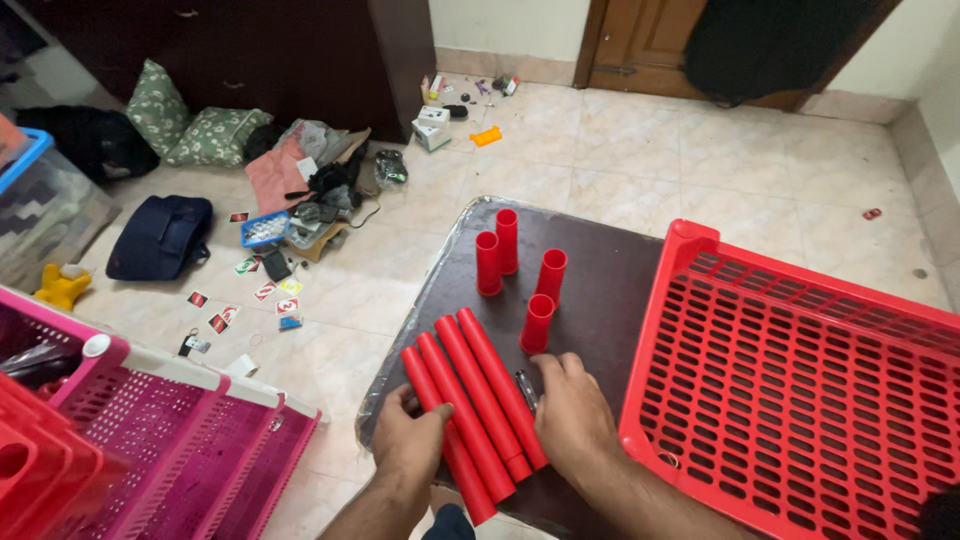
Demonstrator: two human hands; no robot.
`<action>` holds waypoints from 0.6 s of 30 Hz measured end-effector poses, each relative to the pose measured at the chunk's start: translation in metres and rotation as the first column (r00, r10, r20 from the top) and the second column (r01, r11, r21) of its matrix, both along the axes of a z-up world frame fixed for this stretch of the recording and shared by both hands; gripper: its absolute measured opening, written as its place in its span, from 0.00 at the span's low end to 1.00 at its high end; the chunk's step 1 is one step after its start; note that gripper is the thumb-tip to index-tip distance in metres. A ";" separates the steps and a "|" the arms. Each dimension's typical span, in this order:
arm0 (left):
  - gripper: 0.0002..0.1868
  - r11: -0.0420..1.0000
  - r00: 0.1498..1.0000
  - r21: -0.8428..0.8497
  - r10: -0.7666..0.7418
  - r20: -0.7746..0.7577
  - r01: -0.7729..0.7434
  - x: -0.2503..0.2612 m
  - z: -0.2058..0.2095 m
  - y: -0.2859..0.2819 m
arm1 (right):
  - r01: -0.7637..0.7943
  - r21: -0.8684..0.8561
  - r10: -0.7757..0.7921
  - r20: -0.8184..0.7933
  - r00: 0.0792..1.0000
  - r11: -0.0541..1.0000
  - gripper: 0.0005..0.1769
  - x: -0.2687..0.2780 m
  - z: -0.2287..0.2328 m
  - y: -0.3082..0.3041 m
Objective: The person assembles a red plastic storage unit by inserting red cylindrical legs into the corners of a red basket and stacking a second basket on top. The person handles the baskets and legs by hand, aligns and inserts the legs, and stacks the baskets to form a two-tier unit.
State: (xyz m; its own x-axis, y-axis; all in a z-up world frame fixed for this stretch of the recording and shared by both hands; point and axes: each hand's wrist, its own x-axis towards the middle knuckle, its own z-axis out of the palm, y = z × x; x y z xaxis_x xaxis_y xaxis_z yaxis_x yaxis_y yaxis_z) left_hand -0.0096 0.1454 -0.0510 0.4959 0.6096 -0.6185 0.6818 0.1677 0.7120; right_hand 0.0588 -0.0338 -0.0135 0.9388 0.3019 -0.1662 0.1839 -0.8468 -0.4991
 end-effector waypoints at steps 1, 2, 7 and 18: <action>0.35 1.000 1.000 0.019 -0.009 0.005 0.009 0.000 0.002 0.000 | -0.021 0.045 0.020 0.038 0.999 0.999 0.25 -0.003 0.008 -0.002; 0.36 0.999 1.000 0.039 -0.019 0.009 0.018 -0.001 0.003 0.000 | -0.044 0.089 0.037 0.076 0.996 0.995 0.23 -0.006 0.017 -0.005; 0.40 0.973 0.997 0.216 -0.077 -0.019 0.080 -0.002 0.001 0.000 | 0.045 0.197 -0.068 0.113 0.991 0.979 0.17 -0.015 0.057 -0.049; 0.47 0.893 0.990 0.429 -0.116 -0.080 0.139 -0.018 -0.016 -0.010 | 0.110 -0.312 -0.032 0.243 0.970 0.944 0.40 -0.052 0.059 -0.159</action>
